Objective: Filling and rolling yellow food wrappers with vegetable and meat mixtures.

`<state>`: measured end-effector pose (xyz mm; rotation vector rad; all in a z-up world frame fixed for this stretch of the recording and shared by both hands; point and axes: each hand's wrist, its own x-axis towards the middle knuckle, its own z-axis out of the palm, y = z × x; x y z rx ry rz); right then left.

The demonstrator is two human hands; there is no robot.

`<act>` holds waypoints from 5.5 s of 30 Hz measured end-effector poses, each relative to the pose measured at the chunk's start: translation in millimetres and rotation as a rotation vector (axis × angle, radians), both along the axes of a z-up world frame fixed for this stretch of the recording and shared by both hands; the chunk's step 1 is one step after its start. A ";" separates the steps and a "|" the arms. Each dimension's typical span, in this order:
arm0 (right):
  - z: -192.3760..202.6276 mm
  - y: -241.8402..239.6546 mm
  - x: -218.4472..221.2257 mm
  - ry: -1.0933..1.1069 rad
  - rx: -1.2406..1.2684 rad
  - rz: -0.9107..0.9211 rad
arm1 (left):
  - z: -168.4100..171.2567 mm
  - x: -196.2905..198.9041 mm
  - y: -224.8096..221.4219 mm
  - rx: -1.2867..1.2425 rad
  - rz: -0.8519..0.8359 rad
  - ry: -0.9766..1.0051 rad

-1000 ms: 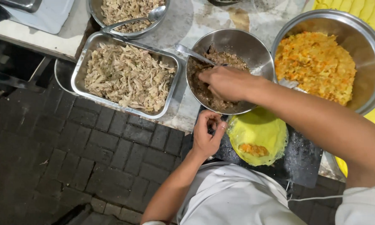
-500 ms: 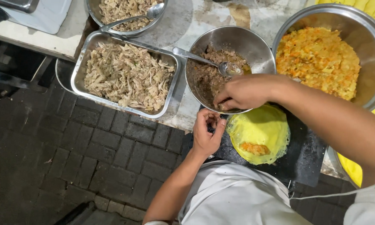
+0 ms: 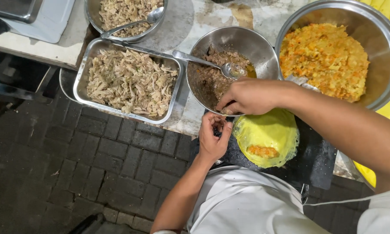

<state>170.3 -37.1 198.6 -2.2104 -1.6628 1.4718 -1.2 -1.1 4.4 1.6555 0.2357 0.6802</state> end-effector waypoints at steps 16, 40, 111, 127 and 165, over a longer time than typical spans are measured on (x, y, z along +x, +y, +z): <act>-4.4 3.8 9.0 0.059 0.123 -0.017 | -3.5 1.4 -0.2 0.002 -0.019 -0.014; -14.2 -25.7 -22.4 0.017 0.195 -0.218 | -9.2 14.3 -6.9 -0.090 0.224 0.073; -136.9 -230.3 -80.9 -0.174 0.915 -0.810 | 44.0 1.2 -33.0 0.662 -0.540 0.142; -137.1 -225.9 -82.8 -0.234 0.754 -0.781 | 18.6 1.6 -40.9 0.360 -0.477 0.065; -59.6 -178.4 -44.8 0.326 1.170 -1.009 | 46.1 -6.4 -30.0 0.690 -0.429 -0.036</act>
